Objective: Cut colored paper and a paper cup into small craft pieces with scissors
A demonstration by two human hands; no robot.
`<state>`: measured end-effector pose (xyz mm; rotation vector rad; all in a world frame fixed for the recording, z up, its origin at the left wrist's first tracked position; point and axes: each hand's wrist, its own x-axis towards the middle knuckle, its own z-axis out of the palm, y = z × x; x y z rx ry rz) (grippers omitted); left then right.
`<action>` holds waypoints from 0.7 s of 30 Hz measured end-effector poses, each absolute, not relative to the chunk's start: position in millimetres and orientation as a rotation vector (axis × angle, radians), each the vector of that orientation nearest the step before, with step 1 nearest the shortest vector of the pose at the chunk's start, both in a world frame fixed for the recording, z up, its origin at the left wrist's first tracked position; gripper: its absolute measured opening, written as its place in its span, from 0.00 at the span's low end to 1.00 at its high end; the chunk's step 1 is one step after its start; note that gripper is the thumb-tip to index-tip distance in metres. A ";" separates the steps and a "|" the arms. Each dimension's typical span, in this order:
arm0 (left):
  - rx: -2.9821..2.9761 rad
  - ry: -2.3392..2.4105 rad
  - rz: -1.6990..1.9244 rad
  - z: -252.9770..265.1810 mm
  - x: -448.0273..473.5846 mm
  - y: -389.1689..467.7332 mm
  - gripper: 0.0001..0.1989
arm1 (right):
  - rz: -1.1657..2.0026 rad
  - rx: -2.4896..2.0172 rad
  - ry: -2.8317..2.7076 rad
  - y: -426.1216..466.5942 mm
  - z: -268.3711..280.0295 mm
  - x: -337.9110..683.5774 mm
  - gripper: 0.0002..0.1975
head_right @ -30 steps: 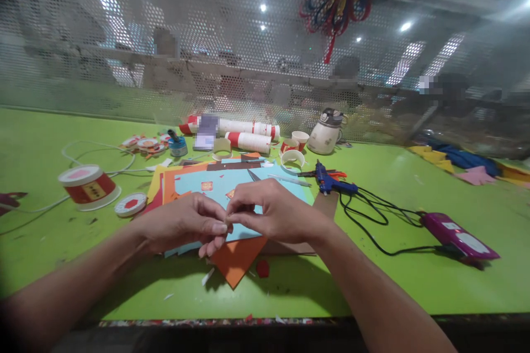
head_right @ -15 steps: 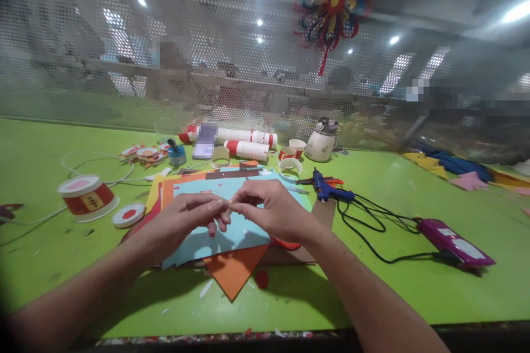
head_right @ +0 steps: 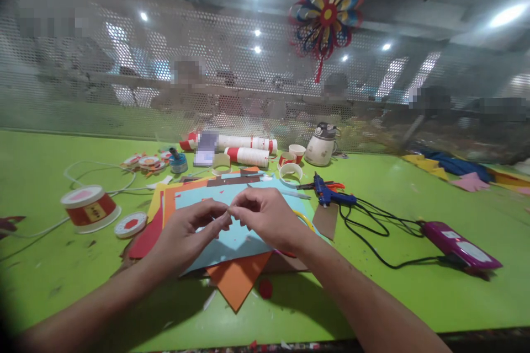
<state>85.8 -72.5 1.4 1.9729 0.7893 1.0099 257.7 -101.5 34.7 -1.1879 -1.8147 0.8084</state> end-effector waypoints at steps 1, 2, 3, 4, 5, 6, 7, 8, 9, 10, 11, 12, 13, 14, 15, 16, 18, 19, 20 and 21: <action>1.962 0.789 1.002 1.3 86.0 -72.6 0.09 | 0.817 -1.186 -1.807 -101.7 34.6 257.3 0.06; 1.947 0.792 0.993 0.9 86.1 -72.6 0.10 | 0.823 -1.185 -1.799 -101.8 34.5 256.9 0.06; 1.927 0.794 0.982 0.3 86.2 -72.6 0.11 | 0.826 -1.185 -1.790 -101.7 34.3 256.8 0.06; 1.900 0.793 0.971 -0.6 86.2 -72.5 0.11 | 0.828 -1.185 -1.782 -101.6 33.9 256.8 0.06; 1.871 0.785 0.960 -1.6 86.3 -72.4 0.12 | 0.828 -1.185 -1.774 -101.4 33.4 256.8 0.06; 1.844 0.775 0.952 -2.5 86.4 -72.2 0.12 | 0.828 -1.185 -1.768 -101.1 32.8 256.9 0.05; 1.820 0.765 0.949 -3.2 86.5 -72.1 0.12 | 0.828 -1.185 -1.764 -100.9 32.2 256.9 0.05; 1.797 0.759 0.950 -3.7 86.6 -72.0 0.12 | 0.828 -1.185 -1.762 -100.6 31.4 256.8 0.05; 1.778 0.755 0.949 -4.0 86.7 -71.9 0.12 | 0.828 -1.186 -1.762 -100.4 30.6 256.3 0.05; 1.758 0.751 0.947 -4.0 86.7 -71.9 0.12 | 0.828 -1.186 -1.764 -100.1 29.8 255.7 0.05; 1.734 0.747 0.942 -3.8 86.7 -71.9 0.11 | 0.829 -1.188 -1.767 -99.9 28.9 255.0 0.06; 1.705 0.738 0.935 -3.4 86.7 -72.0 0.11 | 0.829 -1.189 -1.772 -99.6 28.1 254.5 0.06; 1.674 0.728 0.927 -2.9 86.5 -72.0 0.12 | 0.829 -1.191 -1.780 -99.2 27.5 254.3 0.06; 1.646 0.716 0.919 -2.3 86.3 -72.0 0.12 | 0.828 -1.195 -1.793 -98.6 27.2 254.8 0.07; 1.621 0.706 0.911 -1.4 86.0 -71.9 0.12 | 0.825 -1.201 -1.813 -97.9 27.2 256.2 0.07; 1.598 0.702 0.906 -0.4 85.6 -71.8 0.12 | 0.821 -1.208 -1.840 -96.9 27.7 258.8 0.08; 1.554 0.708 0.897 2.5 84.7 -71.5 0.12 | 0.800 -1.232 -1.919 -93.8 30.0 267.4 0.10; 1.535 0.716 0.892 4.1 84.2 -71.3 0.13 | 0.780 -1.252 -1.970 -91.7 31.6 273.2 0.12; 1.517 0.723 0.887 5.8 83.6 -71.2 0.13 | 0.748 -1.281 -2.022 -89.4 33.1 279.9 0.13; 1.503 0.727 0.883 7.4 83.1 -71.1 0.13 | 0.705 -1.318 -2.079 -86.8 34.2 287.0 0.13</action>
